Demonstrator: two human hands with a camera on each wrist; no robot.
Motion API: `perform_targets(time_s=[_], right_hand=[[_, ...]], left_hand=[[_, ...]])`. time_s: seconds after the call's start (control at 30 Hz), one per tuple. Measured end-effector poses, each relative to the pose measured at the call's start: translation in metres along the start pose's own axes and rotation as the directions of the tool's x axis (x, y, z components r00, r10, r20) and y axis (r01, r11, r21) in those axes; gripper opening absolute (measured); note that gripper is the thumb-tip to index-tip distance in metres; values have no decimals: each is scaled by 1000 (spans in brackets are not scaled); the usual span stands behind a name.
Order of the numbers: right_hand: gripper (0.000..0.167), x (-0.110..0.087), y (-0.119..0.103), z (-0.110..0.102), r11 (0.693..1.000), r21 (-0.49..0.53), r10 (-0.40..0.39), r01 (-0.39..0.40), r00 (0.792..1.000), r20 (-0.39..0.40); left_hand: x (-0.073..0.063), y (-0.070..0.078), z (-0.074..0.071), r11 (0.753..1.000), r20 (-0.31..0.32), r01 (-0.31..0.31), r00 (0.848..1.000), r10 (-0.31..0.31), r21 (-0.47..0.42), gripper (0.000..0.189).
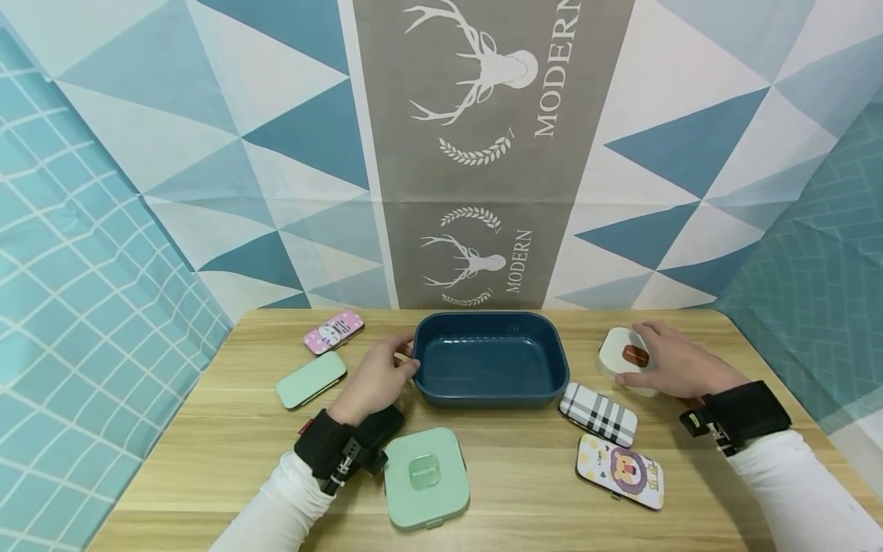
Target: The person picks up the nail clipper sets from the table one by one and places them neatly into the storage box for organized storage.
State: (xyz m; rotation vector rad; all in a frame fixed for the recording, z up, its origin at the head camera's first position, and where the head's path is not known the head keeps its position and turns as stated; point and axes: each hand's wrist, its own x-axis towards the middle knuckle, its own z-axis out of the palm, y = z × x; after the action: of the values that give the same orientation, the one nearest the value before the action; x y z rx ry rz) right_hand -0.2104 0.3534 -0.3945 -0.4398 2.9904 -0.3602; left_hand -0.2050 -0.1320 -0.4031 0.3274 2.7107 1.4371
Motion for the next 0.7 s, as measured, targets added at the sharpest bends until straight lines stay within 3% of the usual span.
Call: perform_targets(time_s=[0.37, 0.7], right_hand=[[93, 9, 1, 7, 998, -2, -57, 57, 998, 20], [106, 9, 3, 7, 999, 13, -31, 30, 997, 68]], left_hand=[[-1, -10, 1, 975, 42, 92, 995, -85, -202, 52], [1, -8, 2, 936, 81, 145, 989, -126, -320, 53]])
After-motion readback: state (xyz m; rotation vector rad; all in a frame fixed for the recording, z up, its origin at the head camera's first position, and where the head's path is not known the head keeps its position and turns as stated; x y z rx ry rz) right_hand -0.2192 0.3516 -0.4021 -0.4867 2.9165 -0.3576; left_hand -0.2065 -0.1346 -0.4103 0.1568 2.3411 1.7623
